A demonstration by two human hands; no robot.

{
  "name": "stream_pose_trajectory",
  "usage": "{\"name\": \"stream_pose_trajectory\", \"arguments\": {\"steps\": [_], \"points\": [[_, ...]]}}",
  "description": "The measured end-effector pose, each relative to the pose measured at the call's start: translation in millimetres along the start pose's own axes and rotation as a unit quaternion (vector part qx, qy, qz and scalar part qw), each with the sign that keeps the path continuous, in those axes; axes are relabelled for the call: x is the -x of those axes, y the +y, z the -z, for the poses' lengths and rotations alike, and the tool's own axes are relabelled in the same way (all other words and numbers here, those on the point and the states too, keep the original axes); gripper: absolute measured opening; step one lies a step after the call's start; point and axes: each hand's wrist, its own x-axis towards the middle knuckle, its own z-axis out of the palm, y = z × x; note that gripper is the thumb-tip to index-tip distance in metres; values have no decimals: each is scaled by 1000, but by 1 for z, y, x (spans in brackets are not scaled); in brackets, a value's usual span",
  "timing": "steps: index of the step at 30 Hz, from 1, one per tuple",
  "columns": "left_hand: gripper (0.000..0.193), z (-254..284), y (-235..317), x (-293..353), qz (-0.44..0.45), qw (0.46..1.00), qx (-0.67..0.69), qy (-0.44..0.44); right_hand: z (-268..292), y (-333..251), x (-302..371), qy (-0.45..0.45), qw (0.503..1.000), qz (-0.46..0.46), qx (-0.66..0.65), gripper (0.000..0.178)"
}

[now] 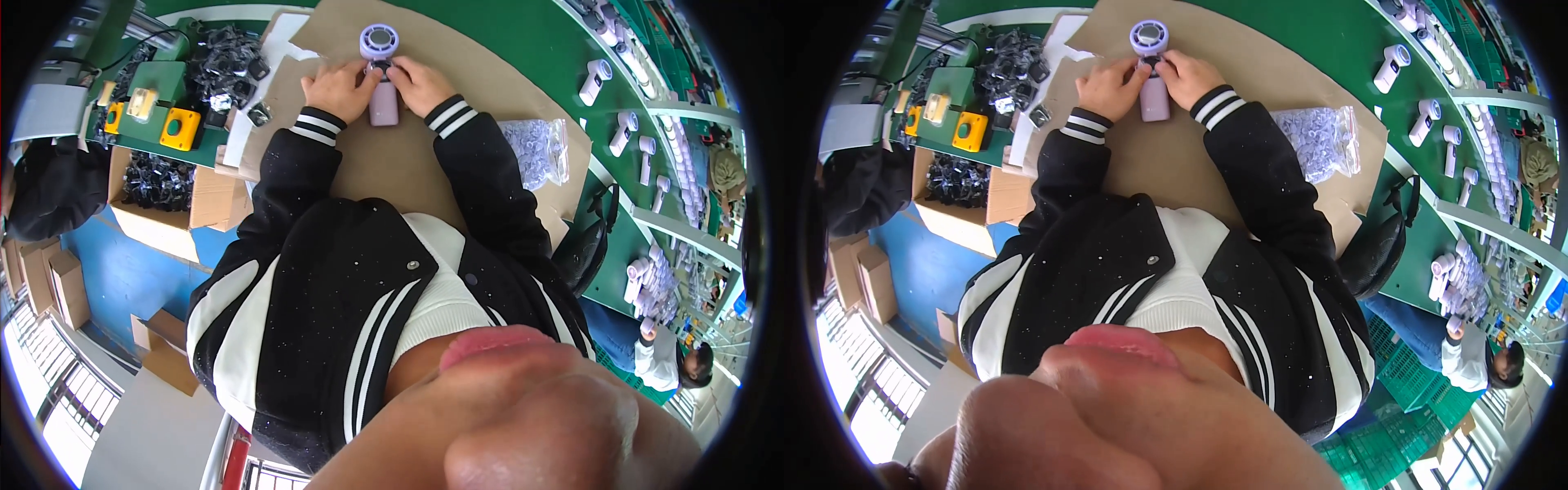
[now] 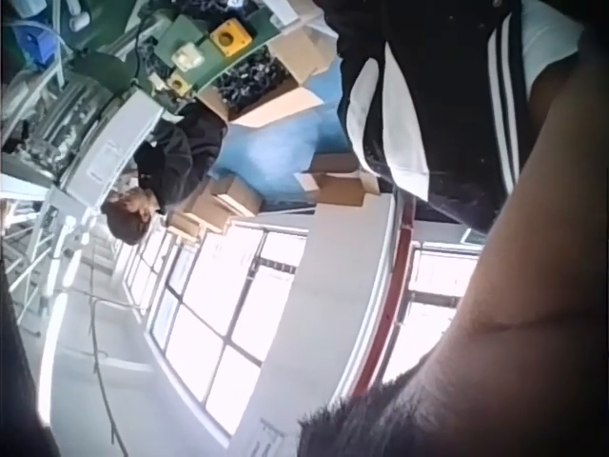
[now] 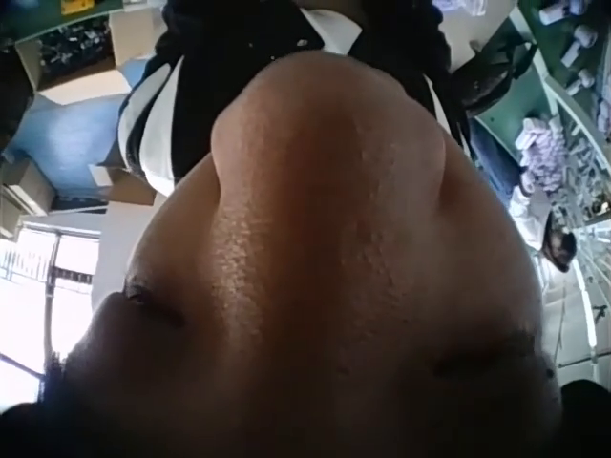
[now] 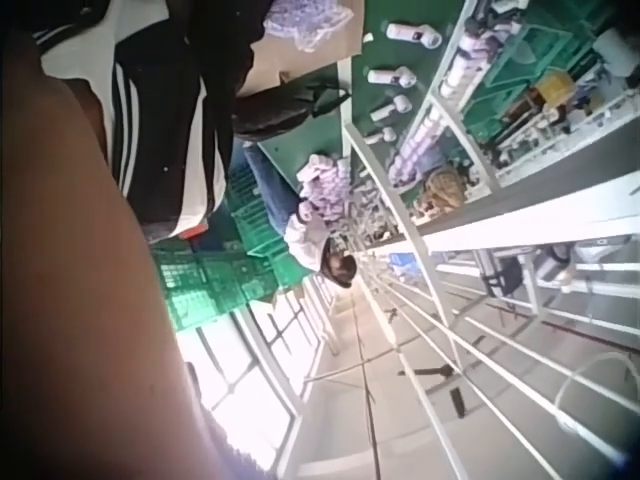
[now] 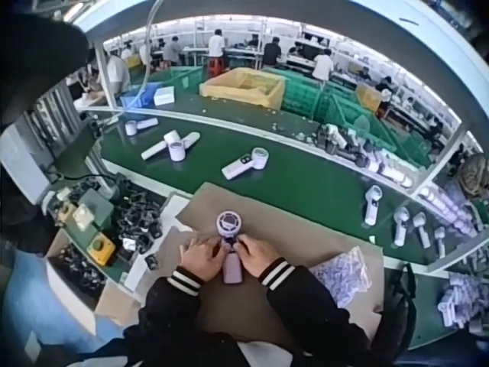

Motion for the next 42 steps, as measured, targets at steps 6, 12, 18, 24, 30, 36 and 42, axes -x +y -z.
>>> {"name": "stream_pose_trajectory", "arguments": {"steps": [6, 12, 18, 24, 30, 36, 42], "points": [[29, 10, -12, 14, -11, 970, 243, -27, -13, 4, 7, -14, 987, 63, -149, 31], [34, 17, -9, 33, -9, 931, 364, 4, -9, -26, 14, -8, 962, 90, -259, 36], [42, 7, -13, 33, -22, 890, 454, 11, -17, -15, 10, -23, 954, 145, -261, 40], [41, 21, -1, 50, -33, 898, 433, 69, -18, -25, 20, 0, 942, 170, -291, 37], [35, 22, -2, 54, -41, 913, 392, 106, -15, -25, 17, -29, 934, 164, -316, 34], [26, 36, 7, 69, -67, 888, 427, 159, -18, -37, 24, -55, 918, 180, -350, 37], [19, 49, 15, 79, -70, 911, 344, 217, -21, -63, 38, -24, 866, 188, -463, 26]]}}
